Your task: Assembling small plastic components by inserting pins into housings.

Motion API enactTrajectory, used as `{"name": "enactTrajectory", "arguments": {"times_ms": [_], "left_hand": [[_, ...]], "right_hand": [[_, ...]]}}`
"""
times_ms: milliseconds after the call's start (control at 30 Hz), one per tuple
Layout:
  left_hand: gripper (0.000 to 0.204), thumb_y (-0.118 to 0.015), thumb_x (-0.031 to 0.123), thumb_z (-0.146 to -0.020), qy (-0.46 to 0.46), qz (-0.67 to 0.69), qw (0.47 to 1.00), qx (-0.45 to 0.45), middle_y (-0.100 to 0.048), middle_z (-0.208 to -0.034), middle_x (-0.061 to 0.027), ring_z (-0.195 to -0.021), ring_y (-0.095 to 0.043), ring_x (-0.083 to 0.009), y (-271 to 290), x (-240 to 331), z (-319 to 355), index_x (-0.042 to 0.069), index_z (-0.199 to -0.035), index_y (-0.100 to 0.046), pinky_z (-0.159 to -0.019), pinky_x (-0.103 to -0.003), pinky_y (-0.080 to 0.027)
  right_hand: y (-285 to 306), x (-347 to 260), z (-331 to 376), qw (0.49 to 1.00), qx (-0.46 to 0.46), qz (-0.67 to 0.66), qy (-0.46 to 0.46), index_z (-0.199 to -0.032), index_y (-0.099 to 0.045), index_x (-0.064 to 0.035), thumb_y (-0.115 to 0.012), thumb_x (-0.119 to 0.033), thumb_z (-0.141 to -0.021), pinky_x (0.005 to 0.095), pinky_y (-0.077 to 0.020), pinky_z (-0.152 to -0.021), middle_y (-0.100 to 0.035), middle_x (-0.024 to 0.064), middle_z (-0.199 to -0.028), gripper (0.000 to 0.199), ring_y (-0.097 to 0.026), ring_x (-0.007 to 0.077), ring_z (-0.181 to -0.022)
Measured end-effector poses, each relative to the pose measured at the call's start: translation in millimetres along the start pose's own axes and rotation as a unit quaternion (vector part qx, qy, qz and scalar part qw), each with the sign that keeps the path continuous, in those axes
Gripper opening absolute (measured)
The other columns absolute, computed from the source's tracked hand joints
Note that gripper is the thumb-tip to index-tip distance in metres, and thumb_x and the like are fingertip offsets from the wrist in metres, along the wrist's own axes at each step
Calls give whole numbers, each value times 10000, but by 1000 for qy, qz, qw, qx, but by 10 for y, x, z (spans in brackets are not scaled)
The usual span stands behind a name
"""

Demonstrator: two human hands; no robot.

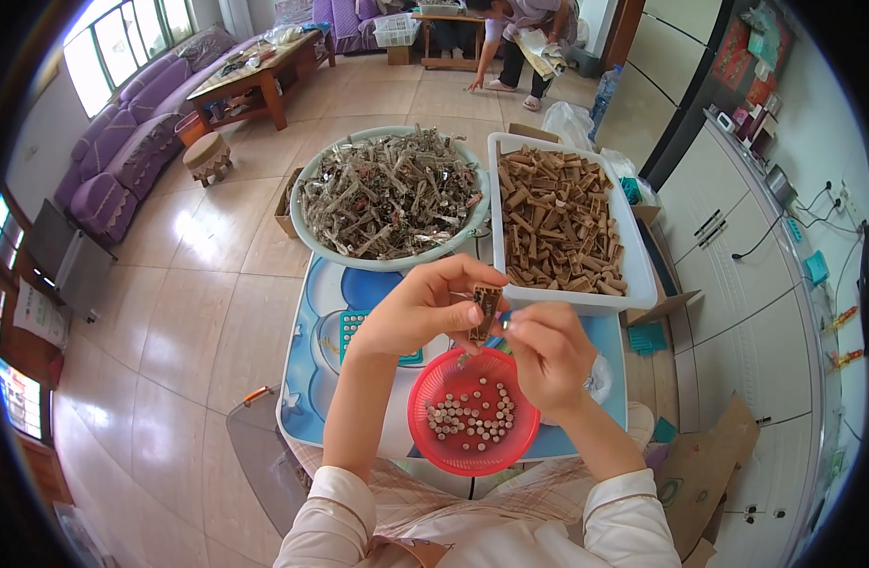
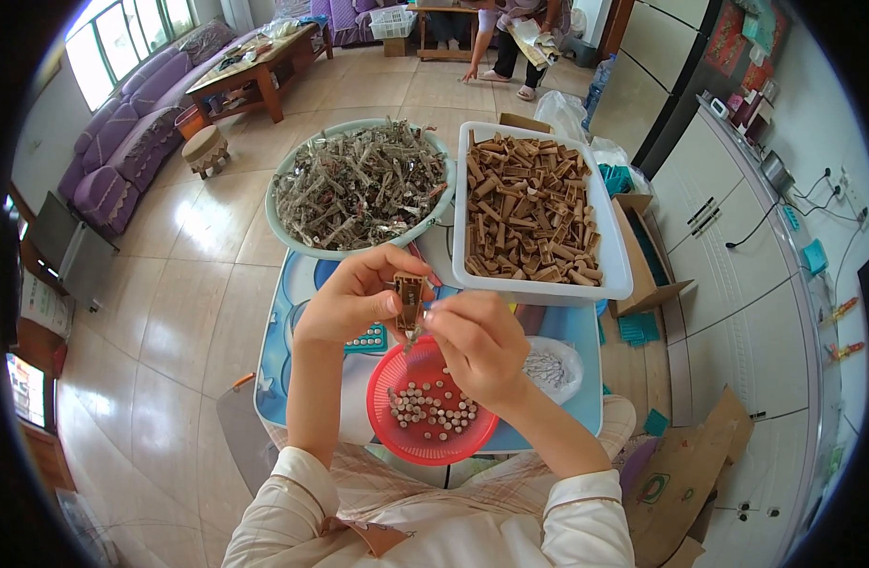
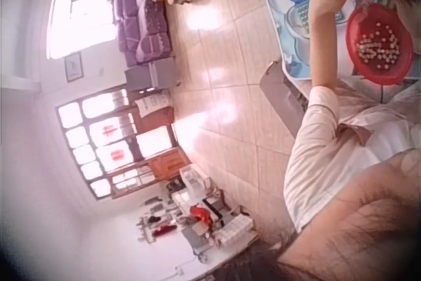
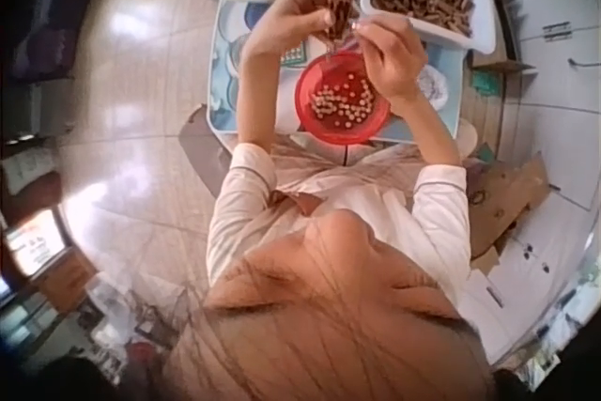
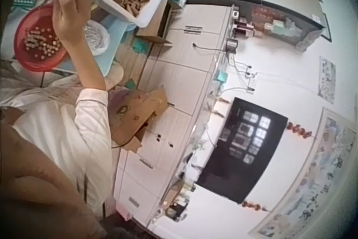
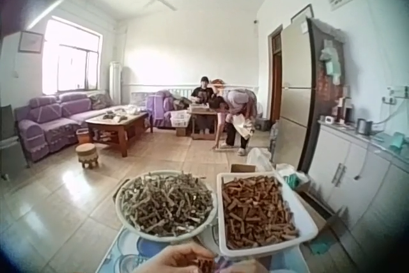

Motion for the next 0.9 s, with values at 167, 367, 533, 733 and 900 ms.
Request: {"name": "enactTrajectory", "arguments": {"times_ms": [167,367,533,733,900], "left_hand": [[324,-574,63,-801,0,-2,1000,-3,-559,-978,-57,-819,-572,-111,-101,-14,3,21,-1107,-476,-629,-223,-508],[302,-551,51,-816,1,-64,997,40,-547,-975,-51,-831,-562,-104,-144,17,-20,15,-1105,-473,-633,-226,-509],[260,-501,64,-842,7,-48,991,127,-557,-954,-69,-801,-579,-125,-50,40,-40,7,-1094,-470,-610,-256,-524],[222,-463,97,-847,-167,185,899,361,-580,-907,-104,-767,-607,-172,869,-160,-91,7,-1049,-487,-567,-223,-538],[223,-459,108,-850,-192,264,869,373,-585,-905,-95,-757,-609,-156,1223,-138,23,-2,-1041,-489,-543,-189,-534]], "right_hand": [[-7,29,-104,998,15,37,43,-861,-569,-62,-648,52,-609,295,-469,-598,-565,56,-813,287,-554,215,-708],[-34,106,-126,993,-21,86,78,-883,-576,-58,-643,8,-645,301,-474,-616,-557,69,-872,256,-553,226,-752],[24,142,-23,996,35,39,-73,-942,-568,-54,-603,-32,-733,325,-465,-654,-556,94,-894,212,-555,265,-767],[-40,162,462,943,-300,29,-143,-914,-557,-58,-581,-71,-738,332,-468,-600,-551,84,-745,178,-562,232,-685],[-237,90,1179,852,-514,-16,-102,-948,-533,-60,-575,-145,-746,336,-489,-623,-540,88,-824,223,-578,237,-725]]}}
Point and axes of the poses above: each hand's wrist, its own z-axis away from the middle knuckle, its own y-axis out of the back of the hand, x = y × z, the point moved 2 cm from there along -z, towards the middle knuckle
